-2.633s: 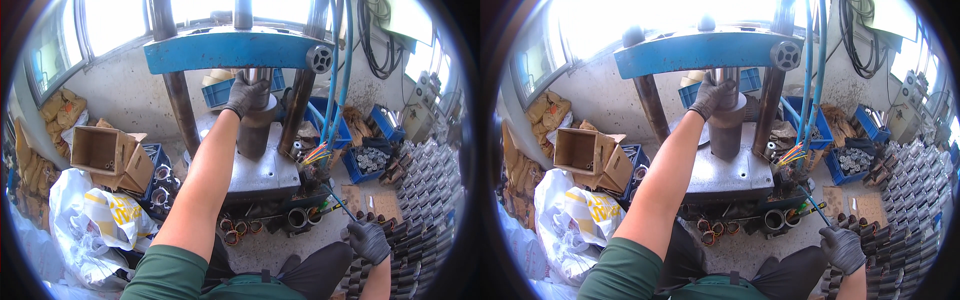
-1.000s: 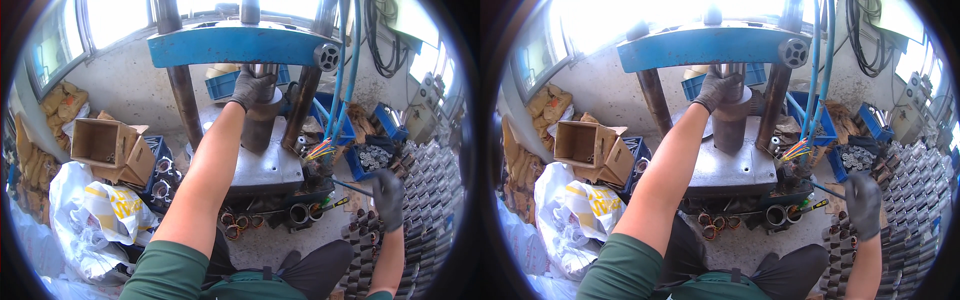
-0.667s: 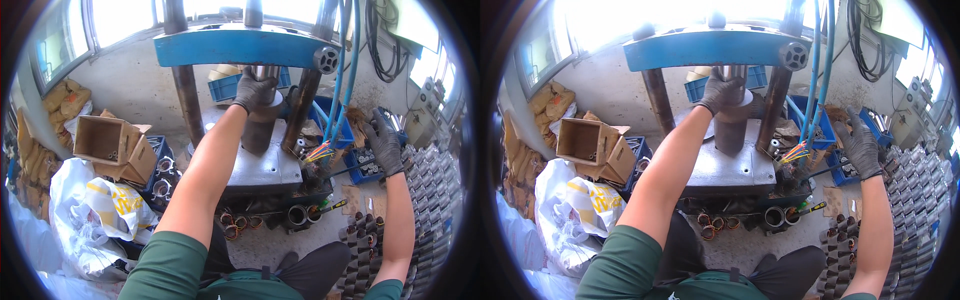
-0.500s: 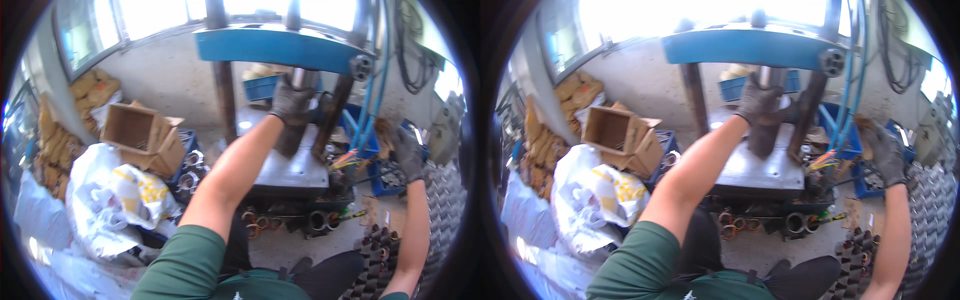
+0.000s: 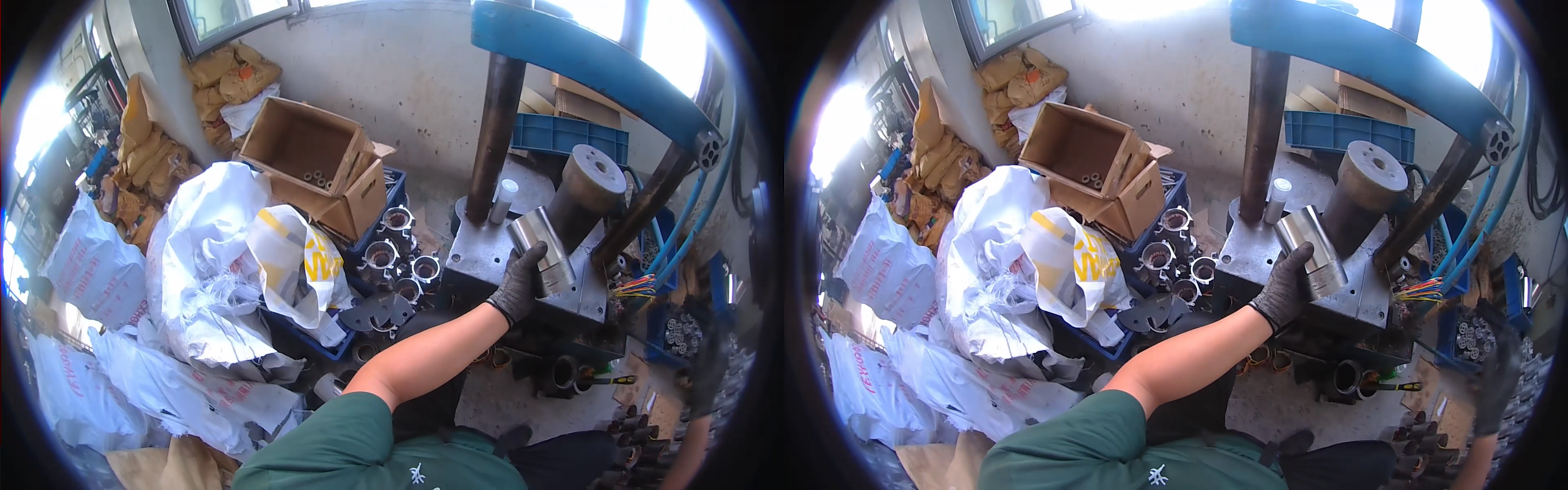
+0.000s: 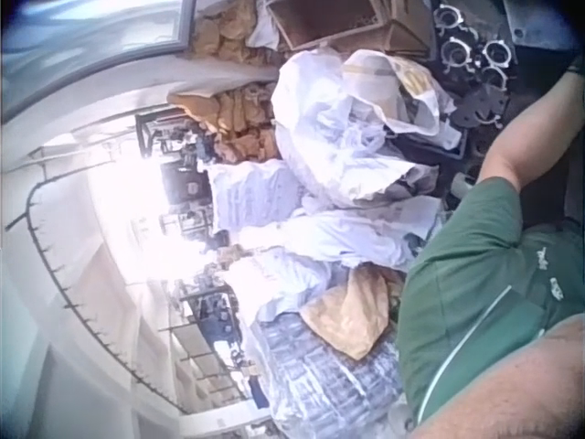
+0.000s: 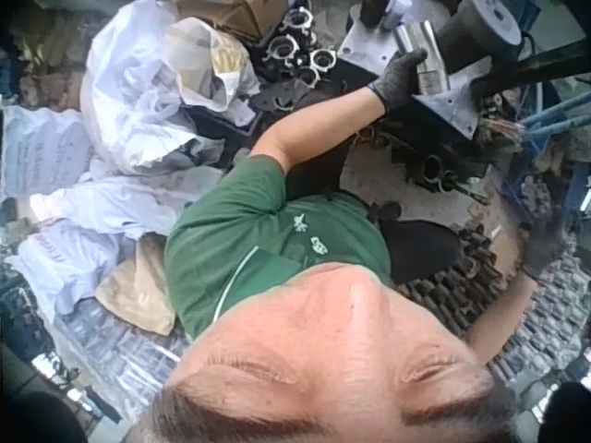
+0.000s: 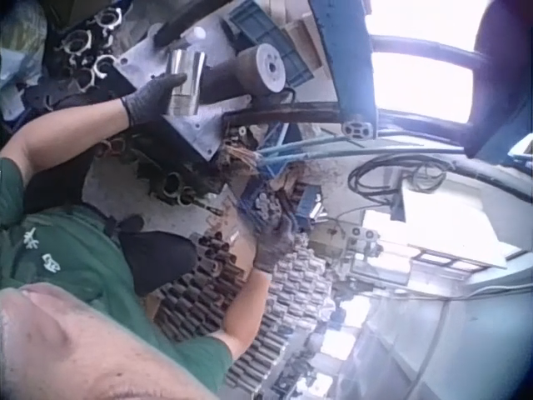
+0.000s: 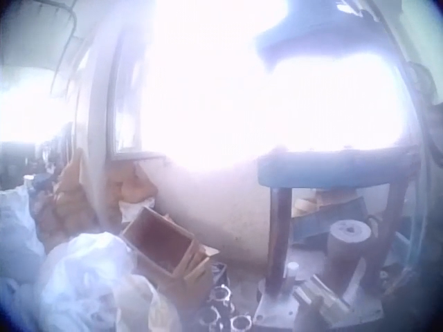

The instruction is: The person is seen using a press machine to insert or assemble components for a motor stator, followed by manually arranging wires.

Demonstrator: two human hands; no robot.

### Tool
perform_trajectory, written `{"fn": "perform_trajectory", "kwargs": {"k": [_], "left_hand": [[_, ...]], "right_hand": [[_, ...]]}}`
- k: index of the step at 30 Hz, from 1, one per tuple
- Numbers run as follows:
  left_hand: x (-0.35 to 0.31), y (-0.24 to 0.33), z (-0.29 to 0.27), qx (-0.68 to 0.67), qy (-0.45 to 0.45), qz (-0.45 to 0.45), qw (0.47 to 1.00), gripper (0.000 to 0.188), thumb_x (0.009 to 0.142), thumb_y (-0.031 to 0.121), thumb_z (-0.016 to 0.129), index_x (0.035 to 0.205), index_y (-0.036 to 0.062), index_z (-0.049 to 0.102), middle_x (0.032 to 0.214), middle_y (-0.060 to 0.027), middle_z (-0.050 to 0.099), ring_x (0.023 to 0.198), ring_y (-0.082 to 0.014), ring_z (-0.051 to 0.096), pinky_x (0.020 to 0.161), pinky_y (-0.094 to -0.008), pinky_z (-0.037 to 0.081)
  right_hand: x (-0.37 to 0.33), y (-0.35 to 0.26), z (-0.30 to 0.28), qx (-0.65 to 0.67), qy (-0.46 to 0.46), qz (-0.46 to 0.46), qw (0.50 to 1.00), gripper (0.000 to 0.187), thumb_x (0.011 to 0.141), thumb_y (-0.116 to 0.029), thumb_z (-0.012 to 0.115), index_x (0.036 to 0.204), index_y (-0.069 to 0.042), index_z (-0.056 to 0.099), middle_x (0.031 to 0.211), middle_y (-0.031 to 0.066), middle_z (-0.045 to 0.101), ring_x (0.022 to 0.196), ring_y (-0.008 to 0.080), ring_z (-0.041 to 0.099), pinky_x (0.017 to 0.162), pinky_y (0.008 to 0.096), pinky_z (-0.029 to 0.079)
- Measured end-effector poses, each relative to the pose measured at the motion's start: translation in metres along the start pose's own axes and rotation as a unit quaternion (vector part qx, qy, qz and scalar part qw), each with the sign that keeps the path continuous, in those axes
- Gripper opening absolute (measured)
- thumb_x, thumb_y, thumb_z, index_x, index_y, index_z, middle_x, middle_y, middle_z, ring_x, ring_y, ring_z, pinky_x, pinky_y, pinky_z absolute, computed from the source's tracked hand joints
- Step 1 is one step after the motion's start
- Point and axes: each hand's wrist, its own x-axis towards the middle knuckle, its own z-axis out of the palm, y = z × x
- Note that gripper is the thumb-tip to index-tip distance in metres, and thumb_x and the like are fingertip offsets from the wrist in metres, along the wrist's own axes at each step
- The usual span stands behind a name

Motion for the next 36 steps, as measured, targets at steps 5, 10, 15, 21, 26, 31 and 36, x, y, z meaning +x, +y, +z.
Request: {"fn": "perform_trajectory", "kwargs": {"k": [5,10,15,21,26,31,36], "left_hand": [[0.008,-0.001,-0.018,-0.063,0.021,-0.038,0.997,0.075,0.091,0.041,0.086,0.15,0.0108,0.05,0.13,-0.0109,0.067,0.118,-0.029,0.069,0.103,-0.0504,0.059],[0.007,-0.002,-0.017,-0.079,0.031,-0.068,0.994,0.08,0.089,0.043,0.088,0.151,0.0113,0.049,0.132,-0.0117,0.065,0.126,-0.0315,0.065,0.113,-0.0518,0.053],[0.004,0.0,-0.012,-0.067,-0.043,-0.039,0.996,0.082,0.086,0.035,0.091,0.153,0.0123,0.048,0.132,-0.0117,0.064,0.125,-0.0327,0.064,0.111,-0.0539,0.054],[0.002,0.006,-0.004,-0.031,-0.065,-0.021,0.997,0.081,0.084,0.034,0.093,0.149,0.0101,0.051,0.129,-0.0103,0.065,0.121,-0.0281,0.067,0.104,-0.0488,0.059],[0.006,0.005,-0.011,0.037,0.007,0.033,0.999,0.08,0.08,0.032,0.095,0.144,0.0062,0.054,0.127,-0.0095,0.068,0.118,-0.0251,0.069,0.104,-0.0423,0.059],[0.011,0.001,-0.019,0.105,0.063,0.072,0.99,0.078,0.079,0.031,0.095,0.142,0.0059,0.057,0.123,-0.0105,0.069,0.113,-0.025,0.07,0.101,-0.042,0.06],[0.01,0.0,-0.02,0.027,0.011,0.053,0.998,0.079,0.08,0.036,0.094,0.141,0.0037,0.057,0.122,-0.012,0.069,0.112,-0.0265,0.071,0.101,-0.0434,0.061]], "right_hand": [[-0.088,-0.101,-0.002,-0.169,-0.176,-0.158,0.957,0.04,0.084,-0.006,0.073,0.122,0.003,0.067,0.12,0.0281,0.068,0.106,0.0511,0.065,0.092,0.0543,0.052],[-0.057,-0.203,0.037,0.041,-0.148,-0.136,0.979,0.055,0.077,-0.008,0.08,0.129,0.002,0.065,0.12,0.0266,0.069,0.109,0.0488,0.067,0.093,0.0533,0.053],[0.007,-0.245,0.133,0.128,-0.109,-0.152,0.974,0.079,0.077,-0.018,0.092,0.145,0.003,0.058,0.135,0.0273,0.067,0.125,0.0439,0.067,0.109,0.049,0.052],[0.051,-0.274,0.222,0.218,-0.197,-0.087,0.952,0.126,0.068,-0.031,0.099,0.164,0.009,0.027,0.147,0.031,0.059,0.138,0.041,0.061,0.118,0.0458,0.049],[0.048,-0.284,0.254,0.216,-0.23,-0.003,0.949,0.135,0.067,-0.035,0.098,0.166,0.01,0.017,0.146,0.0316,0.059,0.137,0.042,0.061,0.116,0.0465,0.05],[0.037,-0.285,0.277,0.153,-0.139,-0.052,0.977,0.133,0.068,-0.035,0.096,0.165,0.011,0.017,0.142,0.031,0.06,0.133,0.0427,0.063,0.113,0.0469,0.051],[0.036,-0.272,0.271,0.275,-0.2,-0.012,0.94,0.126,0.067,-0.035,0.098,0.164,0.005,0.028,0.144,0.0247,0.06,0.134,0.0365,0.063,0.112,0.0455,0.052]]}}
